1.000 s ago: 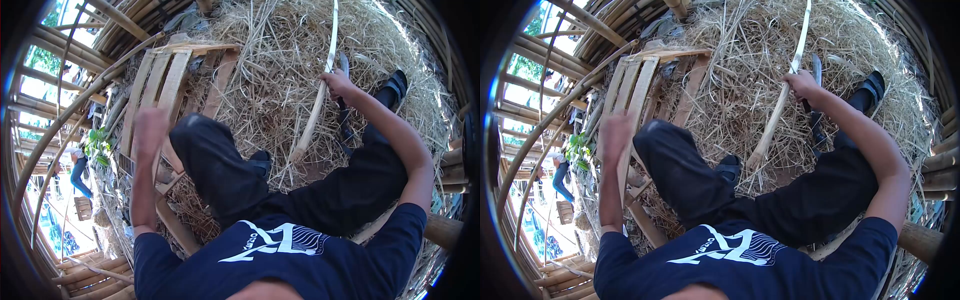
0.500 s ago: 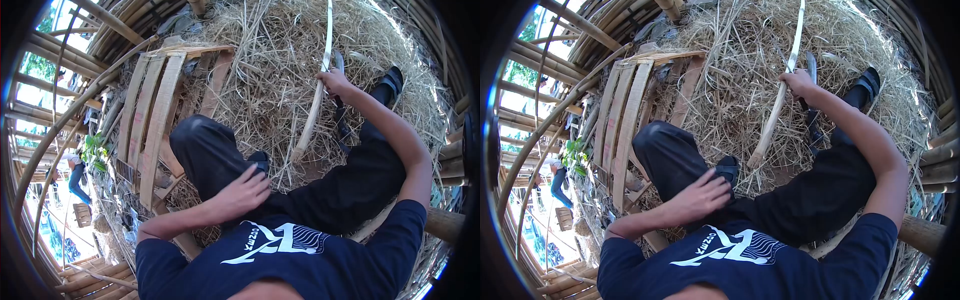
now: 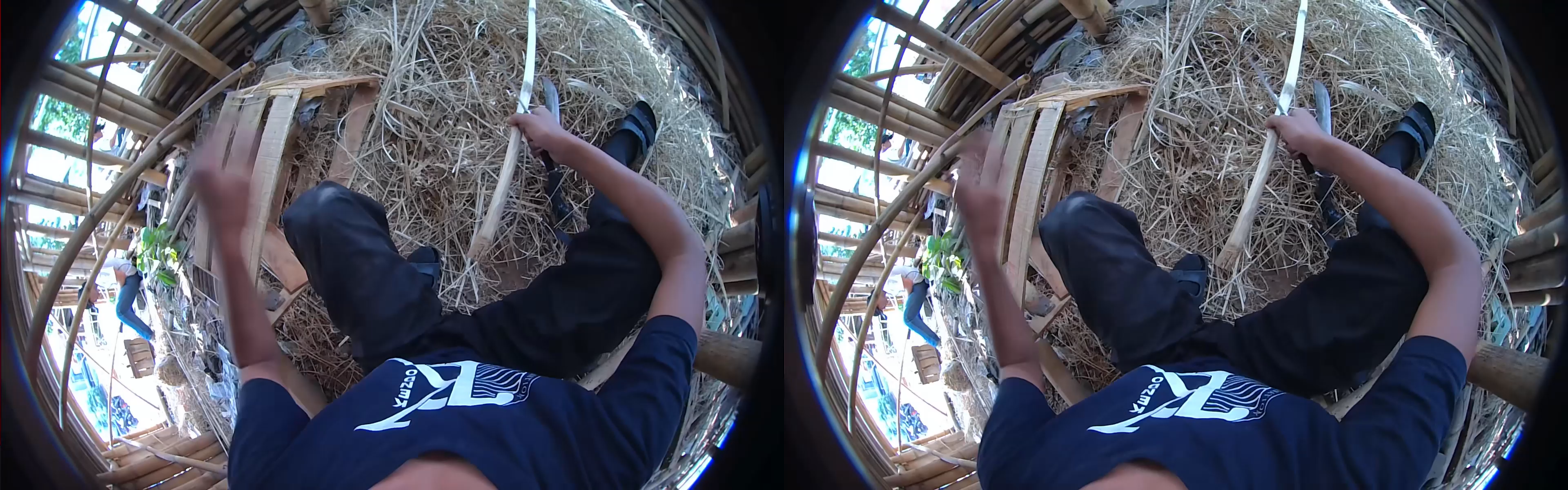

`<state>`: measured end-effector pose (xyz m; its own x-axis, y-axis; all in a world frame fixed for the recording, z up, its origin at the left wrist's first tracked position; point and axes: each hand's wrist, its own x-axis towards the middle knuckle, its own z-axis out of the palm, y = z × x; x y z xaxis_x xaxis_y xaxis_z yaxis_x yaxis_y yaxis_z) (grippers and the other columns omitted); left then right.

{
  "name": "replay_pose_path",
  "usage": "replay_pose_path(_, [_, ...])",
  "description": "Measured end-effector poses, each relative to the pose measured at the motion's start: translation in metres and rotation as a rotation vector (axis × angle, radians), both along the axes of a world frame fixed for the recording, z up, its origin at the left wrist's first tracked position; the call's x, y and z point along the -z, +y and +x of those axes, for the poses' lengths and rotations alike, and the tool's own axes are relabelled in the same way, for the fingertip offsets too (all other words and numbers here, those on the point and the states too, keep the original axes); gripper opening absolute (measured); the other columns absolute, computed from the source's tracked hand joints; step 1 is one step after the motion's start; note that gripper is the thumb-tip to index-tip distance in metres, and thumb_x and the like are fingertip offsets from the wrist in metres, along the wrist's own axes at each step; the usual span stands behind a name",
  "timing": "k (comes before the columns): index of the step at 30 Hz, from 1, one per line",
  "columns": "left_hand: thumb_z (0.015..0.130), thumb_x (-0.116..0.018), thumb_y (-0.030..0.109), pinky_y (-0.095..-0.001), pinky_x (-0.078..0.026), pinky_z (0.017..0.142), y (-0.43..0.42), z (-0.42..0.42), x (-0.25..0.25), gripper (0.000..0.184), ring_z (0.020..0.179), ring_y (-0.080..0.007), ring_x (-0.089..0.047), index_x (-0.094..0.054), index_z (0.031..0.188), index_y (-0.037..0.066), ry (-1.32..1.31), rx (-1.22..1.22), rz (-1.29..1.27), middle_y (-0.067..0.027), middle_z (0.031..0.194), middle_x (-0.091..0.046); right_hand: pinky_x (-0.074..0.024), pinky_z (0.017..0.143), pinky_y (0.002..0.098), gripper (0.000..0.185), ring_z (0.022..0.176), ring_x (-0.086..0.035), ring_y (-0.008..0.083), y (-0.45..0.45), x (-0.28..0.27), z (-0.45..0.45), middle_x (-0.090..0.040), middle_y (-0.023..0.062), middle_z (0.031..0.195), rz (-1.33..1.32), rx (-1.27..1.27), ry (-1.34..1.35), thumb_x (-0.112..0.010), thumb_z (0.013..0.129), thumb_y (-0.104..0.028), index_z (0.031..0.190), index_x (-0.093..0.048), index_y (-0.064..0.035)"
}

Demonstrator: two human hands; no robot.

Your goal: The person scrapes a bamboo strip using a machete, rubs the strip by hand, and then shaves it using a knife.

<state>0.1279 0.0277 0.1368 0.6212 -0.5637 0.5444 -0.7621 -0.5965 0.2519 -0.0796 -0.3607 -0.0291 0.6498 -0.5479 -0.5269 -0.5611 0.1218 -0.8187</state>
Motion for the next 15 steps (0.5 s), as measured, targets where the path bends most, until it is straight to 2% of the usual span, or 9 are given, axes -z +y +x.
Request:
replay_pose_path(1, [0.086,-0.063,0.036,-0.0395,-0.046,0.092,-0.032,-0.055,0.014,0.042,0.103,-0.0313,-0.061,-0.063,0.112,0.002,0.095,-0.183,0.500,-0.0190,0.110,-0.064,-0.0353,0.040,0.0298,0.028,0.042,-0.042,0.0112,0.003,0.001,0.001,-0.048,0.0028,0.057,-0.021,-0.004,0.016,-0.065,0.083,-0.026,0.071,-0.057,-0.0016])
replay_pose_path(2, [0.079,-0.069,0.039,-0.0440,-0.043,0.095,-0.038,-0.084,0.031,0.044,0.105,-0.0368,-0.057,-0.066,0.106,0.004,0.465,0.202,0.610,-0.0196,0.112,-0.062,-0.0373,0.040,0.0303,0.029,0.044,-0.045,0.0118,0.008,-0.005,0.002,-0.049,0.0040,0.058,-0.136,-0.014,0.060,-0.065,0.083,-0.026,0.071,-0.057,-0.0014])
replay_pose_path(3, [0.079,-0.070,0.037,-0.0470,-0.039,0.100,-0.037,-0.108,0.047,0.040,0.112,-0.0349,-0.055,-0.067,0.105,0.006,-0.054,0.446,0.496,-0.0163,0.116,-0.062,-0.0389,0.041,0.0309,0.029,0.046,-0.047,0.0127,0.009,-0.007,0.003,-0.051,0.0051,0.060,-0.147,-0.011,0.066,-0.065,0.082,-0.027,0.072,-0.058,-0.0004])
replay_pose_path(5, [0.079,-0.070,0.034,-0.0459,-0.037,0.103,-0.048,-0.153,0.063,0.038,0.116,-0.0317,-0.055,-0.067,0.106,0.008,0.619,0.932,0.312,-0.0137,0.118,-0.062,-0.0402,0.041,0.0316,0.030,0.047,-0.049,0.0134,0.002,-0.001,0.004,-0.052,0.0054,0.060,-0.107,-0.010,-0.029,-0.066,0.081,-0.027,0.072,-0.058,0.0009])
replay_pose_path(7, [0.083,-0.067,0.027,-0.0444,-0.044,0.094,-0.054,-0.173,0.078,0.029,0.103,-0.0318,-0.062,-0.066,0.104,0.006,0.518,0.878,0.253,-0.0136,0.113,-0.064,-0.0422,0.042,0.0318,0.031,0.048,-0.051,0.0139,-0.004,0.001,0.005,-0.053,0.0057,0.061,-0.040,-0.023,-0.025,-0.066,0.080,-0.027,0.071,-0.058,0.0016])
replay_pose_path(9, [0.089,-0.061,0.024,-0.0381,-0.049,0.079,-0.054,-0.161,0.091,0.024,0.085,-0.0248,-0.066,-0.064,0.099,0.003,0.539,0.601,0.081,-0.0133,0.104,-0.065,-0.0409,0.042,0.0305,0.029,0.047,-0.048,0.0131,-0.004,-0.003,0.004,-0.050,0.0044,0.059,-0.115,-0.024,-0.042,-0.065,0.081,-0.025,0.069,-0.056,0.0003])
replay_pose_path(10, [0.091,-0.059,0.021,-0.0327,-0.049,0.067,-0.054,-0.158,0.087,0.023,0.073,-0.0174,-0.063,-0.060,0.100,0.000,0.914,0.496,-0.044,-0.0110,0.094,-0.065,-0.0376,0.041,0.0288,0.028,0.045,-0.044,0.0125,0.004,-0.016,0.003,-0.047,0.0028,0.058,-0.147,0.024,-0.025,-0.064,0.082,-0.025,0.070,-0.056,-0.0010])
replay_pose_path(13, [0.093,-0.059,0.023,-0.0278,-0.048,0.064,-0.085,-0.170,0.075,0.029,0.071,-0.0135,-0.062,-0.057,0.107,-0.002,1.023,0.375,-0.164,-0.0076,0.089,-0.063,-0.0356,0.041,0.0283,0.026,0.044,-0.042,0.0121,0.005,-0.019,-0.001,-0.045,0.0019,0.057,-0.048,0.032,-0.087,-0.063,0.083,-0.024,0.072,-0.057,-0.0013])
replay_pose_path(15, [0.093,-0.060,0.024,-0.0267,-0.049,0.060,-0.099,-0.170,0.098,0.034,0.066,-0.0142,-0.062,-0.052,0.113,-0.002,0.984,0.408,-0.045,-0.0071,0.088,-0.063,-0.0358,0.041,0.0285,0.027,0.044,-0.043,0.0120,0.007,-0.015,0.004,-0.045,0.0015,0.058,-0.027,0.025,-0.060,-0.063,0.083,-0.025,0.072,-0.057,-0.0015])
